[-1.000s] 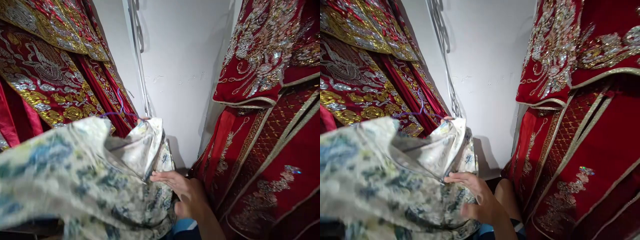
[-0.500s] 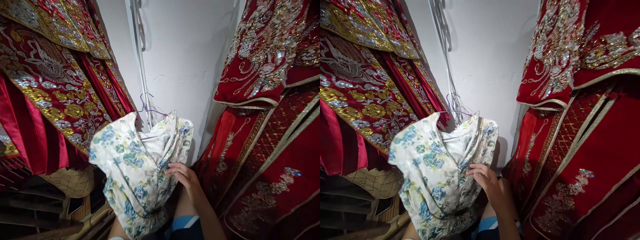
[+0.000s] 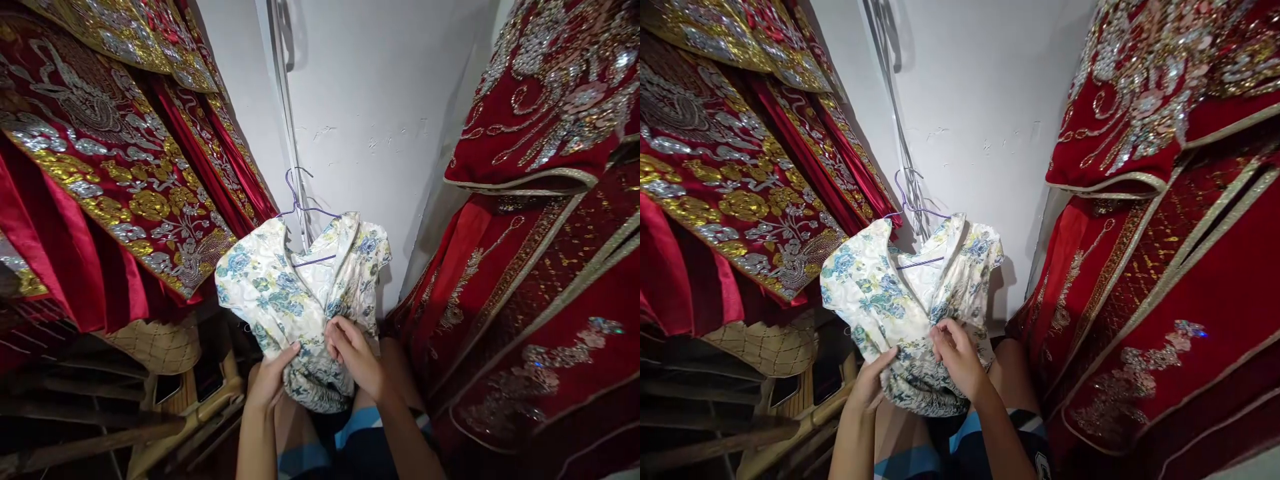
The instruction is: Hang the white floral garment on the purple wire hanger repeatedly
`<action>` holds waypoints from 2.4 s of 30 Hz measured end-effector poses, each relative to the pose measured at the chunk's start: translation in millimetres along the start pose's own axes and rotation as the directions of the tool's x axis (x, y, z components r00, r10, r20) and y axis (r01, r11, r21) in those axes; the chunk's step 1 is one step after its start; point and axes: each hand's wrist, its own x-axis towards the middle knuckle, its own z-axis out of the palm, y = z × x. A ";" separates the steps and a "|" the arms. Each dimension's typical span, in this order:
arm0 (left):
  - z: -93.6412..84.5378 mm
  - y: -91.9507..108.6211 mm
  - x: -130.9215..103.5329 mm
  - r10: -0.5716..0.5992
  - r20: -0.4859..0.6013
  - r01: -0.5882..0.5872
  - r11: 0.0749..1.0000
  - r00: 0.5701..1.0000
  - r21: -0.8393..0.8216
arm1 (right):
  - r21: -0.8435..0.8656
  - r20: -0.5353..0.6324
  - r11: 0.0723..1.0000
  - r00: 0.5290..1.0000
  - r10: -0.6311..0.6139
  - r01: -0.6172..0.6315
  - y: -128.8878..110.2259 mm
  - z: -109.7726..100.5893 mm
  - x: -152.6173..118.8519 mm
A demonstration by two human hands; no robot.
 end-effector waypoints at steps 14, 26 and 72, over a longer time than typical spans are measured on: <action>17.7 -7.0 -0.3 -0.001 0.049 0.003 0.999 0.999 -0.038 | -0.146 -0.108 0.986 0.989 -0.097 0.081 -5.3 1.6 30.2; 41.8 -27.7 10.7 0.707 0.137 -0.614 0.480 0.694 0.627 | 0.277 -0.361 0.960 0.930 0.070 0.035 9.2 13.1 13.3; 114.4 153.1 73.4 0.694 0.513 -0.818 0.197 0.506 0.540 | 0.112 -0.202 0.929 0.923 -0.327 0.353 -123.6 1.9 117.6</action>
